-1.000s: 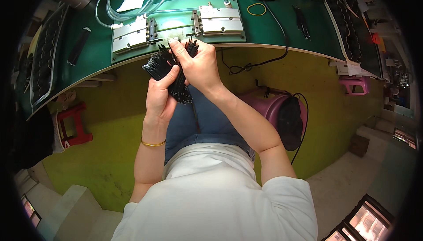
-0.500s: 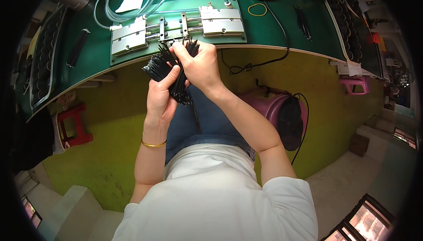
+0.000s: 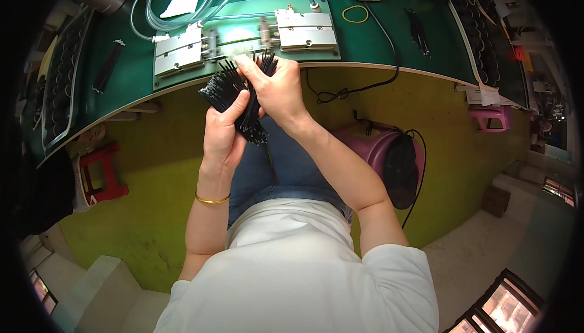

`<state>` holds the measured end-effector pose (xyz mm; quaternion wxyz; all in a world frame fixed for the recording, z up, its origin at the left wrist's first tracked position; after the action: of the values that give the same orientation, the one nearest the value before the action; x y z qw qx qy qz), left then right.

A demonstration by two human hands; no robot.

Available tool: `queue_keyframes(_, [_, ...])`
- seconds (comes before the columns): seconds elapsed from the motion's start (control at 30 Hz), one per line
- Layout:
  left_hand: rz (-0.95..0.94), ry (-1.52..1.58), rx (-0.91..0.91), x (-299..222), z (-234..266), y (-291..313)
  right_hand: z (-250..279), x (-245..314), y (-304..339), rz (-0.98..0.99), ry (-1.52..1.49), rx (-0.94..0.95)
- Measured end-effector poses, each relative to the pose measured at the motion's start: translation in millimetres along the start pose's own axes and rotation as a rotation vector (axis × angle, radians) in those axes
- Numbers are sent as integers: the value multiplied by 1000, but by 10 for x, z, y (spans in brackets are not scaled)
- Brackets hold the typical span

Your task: Assembling electronic components by organizing and inserting cable bundles into housings at a factory workbench.

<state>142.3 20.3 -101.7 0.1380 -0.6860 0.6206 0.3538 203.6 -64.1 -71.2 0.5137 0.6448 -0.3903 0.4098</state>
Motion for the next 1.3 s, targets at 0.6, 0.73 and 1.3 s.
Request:
queue_keyframes(0.6, [-5,43,-12,11,11,-9,-22,62,25,16,105,1])
queue_keyframes(0.73, [8,41,-20,27,25,-14,-19,31,-10,20,86,14])
queue_keyframes(1.3, [4,64,14,32,-17,-22,7,-30,-55,-35,-18,26])
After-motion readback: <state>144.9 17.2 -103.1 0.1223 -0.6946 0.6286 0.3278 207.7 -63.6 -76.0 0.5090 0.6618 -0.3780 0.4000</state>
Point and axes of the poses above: each hand's wrist, its own y-axis away from the middle knuckle, its own z-axis out of the back of the hand, x = y × z, the point moved 7 cm from there along -y, towards the middle knuckle, and after that the axes turned 11 degrees about -z, right-handed, at the moved point
